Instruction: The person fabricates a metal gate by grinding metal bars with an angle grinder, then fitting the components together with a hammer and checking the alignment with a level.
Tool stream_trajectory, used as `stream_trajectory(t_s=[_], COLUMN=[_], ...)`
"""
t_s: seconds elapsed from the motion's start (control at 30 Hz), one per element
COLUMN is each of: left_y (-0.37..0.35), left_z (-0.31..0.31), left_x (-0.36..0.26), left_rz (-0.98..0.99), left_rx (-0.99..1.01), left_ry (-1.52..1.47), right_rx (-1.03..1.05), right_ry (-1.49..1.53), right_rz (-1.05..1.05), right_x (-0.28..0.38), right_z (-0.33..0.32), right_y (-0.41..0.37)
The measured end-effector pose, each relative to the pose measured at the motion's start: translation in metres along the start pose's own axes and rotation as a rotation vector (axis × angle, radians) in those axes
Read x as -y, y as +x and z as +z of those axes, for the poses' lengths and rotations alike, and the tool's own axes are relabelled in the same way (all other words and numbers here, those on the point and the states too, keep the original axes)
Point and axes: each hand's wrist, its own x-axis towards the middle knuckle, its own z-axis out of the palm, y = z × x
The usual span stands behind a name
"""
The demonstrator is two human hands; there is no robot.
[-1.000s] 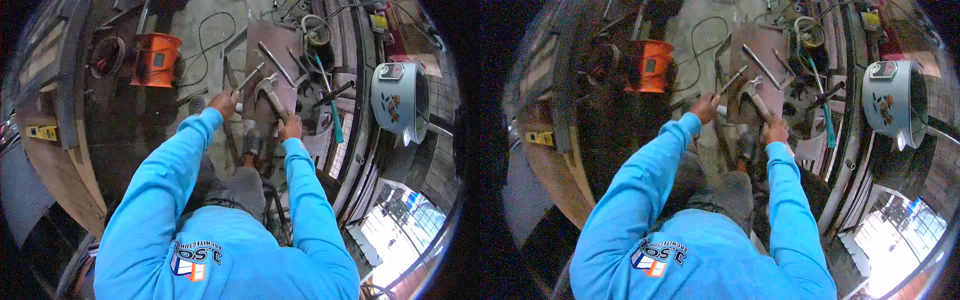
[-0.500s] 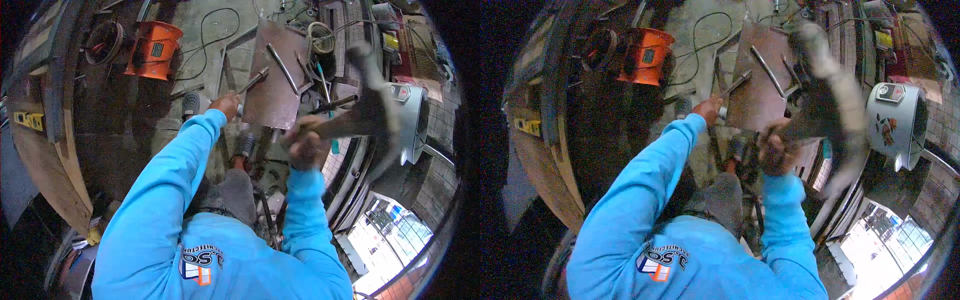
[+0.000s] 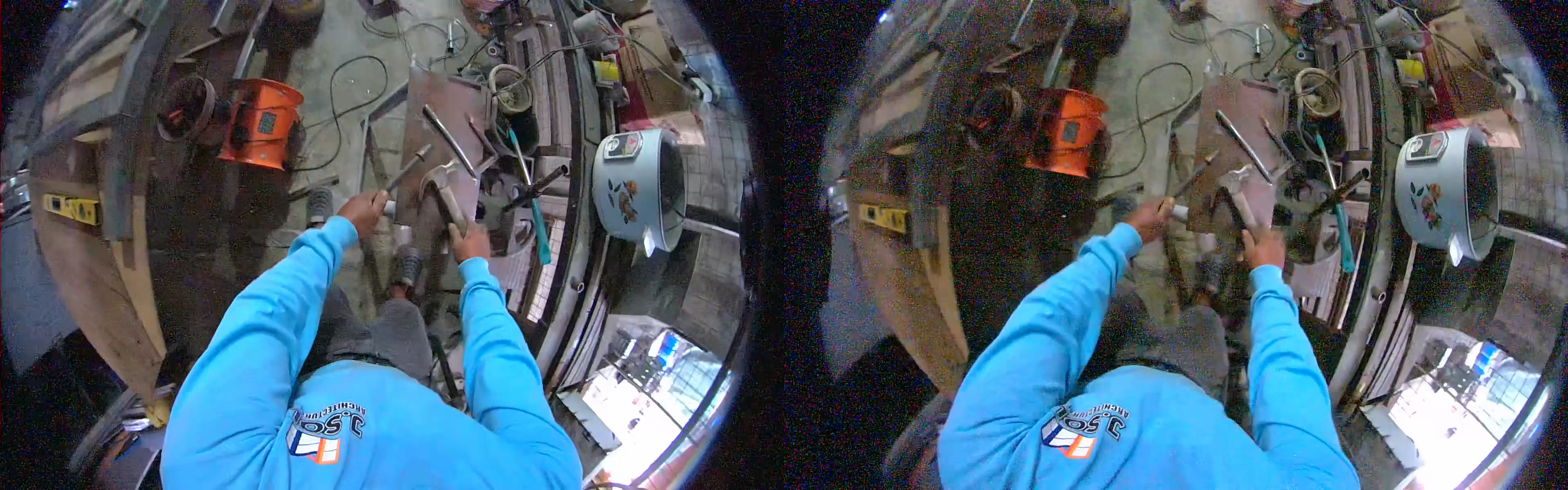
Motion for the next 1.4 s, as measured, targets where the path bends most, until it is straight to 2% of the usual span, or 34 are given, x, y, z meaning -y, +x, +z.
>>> stream_trajectory(t_s=[0.07,0.1,0.13,0.2,0.23,0.27,0.3,0.33,0.37,0.4,0.43,0.47,0.5,0.57,0.67,0.7,0.8,0.87,0.9,0.93,1.0,1.1,1.2,1.23,1.3,1.4], left_y=[-0.038,-0.058,-0.079,-0.117,-0.135,-0.150,-0.162,-0.175,-0.182,-0.189,-0.234,-0.250,-0.265,-0.270,-0.272,-0.274,-0.284,-0.293,-0.294,-0.295,-0.296,-0.324,-0.321,-0.317,-0.310,-0.318], left_z=[-0.012,-0.014,-0.006,0.014,0.019,0.022,0.026,0.031,0.023,0.015,-0.006,-0.014,-0.021,-0.025,-0.018,-0.015,-0.003,-0.009,-0.014,-0.020,-0.021,-0.022,-0.007,-0.005,-0.002,0.001], left_x=[-0.020,-0.029,-0.026,-0.007,-0.005,-0.021,-0.027,-0.032,-0.054,-0.075,-0.136,-0.155,-0.173,-0.173,-0.194,-0.200,-0.210,-0.219,-0.223,-0.226,-0.223,-0.248,-0.236,-0.233,-0.231,-0.244], left_rz=[0.028,0.051,0.199,0.481,0.604,0.520,0.670,0.823,0.613,0.352,0.047,-0.054,-0.171,0.040,0.417,0.520,0.567,0.600,0.521,0.421,0.009,0.034,0.071,0.153,0.333,0.114], left_rx=[0.081,0.122,0.028,-0.109,-0.158,-0.061,-0.204,-0.346,-0.074,0.058,0.194,0.287,0.367,0.420,-0.042,-0.197,-0.317,-0.077,0.064,0.188,0.475,0.623,0.506,0.604,0.794,0.293], left_ry=[0.020,0.031,0.129,0.423,0.629,0.767,0.658,0.562,0.063,-0.455,-0.757,-0.898,-1.030,-0.985,-0.406,-0.208,-0.236,-0.496,-0.661,-0.821,-1.195,-1.277,-1.325,-1.339,-1.366,-1.188], right_rx=[-0.213,-0.136,-0.065,0.000,-0.007,-0.041,-0.078,0.004,0.132,0.280,0.484,0.714,0.711,0.700,0.369,0.366,0.352,0.459,0.515,0.501,0.472,0.570,0.592,0.600,0.552,0.567], right_ry=[-0.160,0.193,0.542,0.967,1.046,1.028,1.008,1.169,1.380,1.586,1.834,2.066,2.008,1.890,1.778,1.778,1.836,1.883,1.913,1.871,1.795,1.753,1.790,1.807,1.749,1.826], right_rz=[-0.076,-0.092,-0.123,-0.243,-0.325,-0.394,-0.469,-0.525,-0.595,-0.645,-0.696,-0.728,-0.719,-0.695,-0.756,-0.687,-0.774,-0.842,-0.868,-0.883,-0.889,-0.827,-0.843,-0.771,-0.774,-0.717], right_x=[0.028,0.042,0.059,0.110,0.131,0.130,0.130,0.123,0.126,0.129,0.138,0.142,0.142,0.134,0.138,0.137,0.139,0.135,0.135,0.135,0.132,0.125,0.120,0.119,0.115,0.116], right_z=[-0.024,-0.039,-0.057,-0.131,-0.174,-0.184,-0.187,-0.184,-0.193,-0.202,-0.231,-0.254,-0.272,-0.296,-0.308,-0.310,-0.314,-0.317,-0.319,-0.321,-0.321,-0.325,-0.322,-0.320,-0.316,-0.309], right_y=[0.003,0.001,-0.001,-0.028,-0.057,-0.066,-0.071,-0.079,-0.088,-0.096,-0.122,-0.142,-0.153,-0.166,-0.167,-0.173,-0.186,-0.194,-0.197,-0.201,-0.208,-0.208,-0.203,-0.204,-0.202,-0.196])
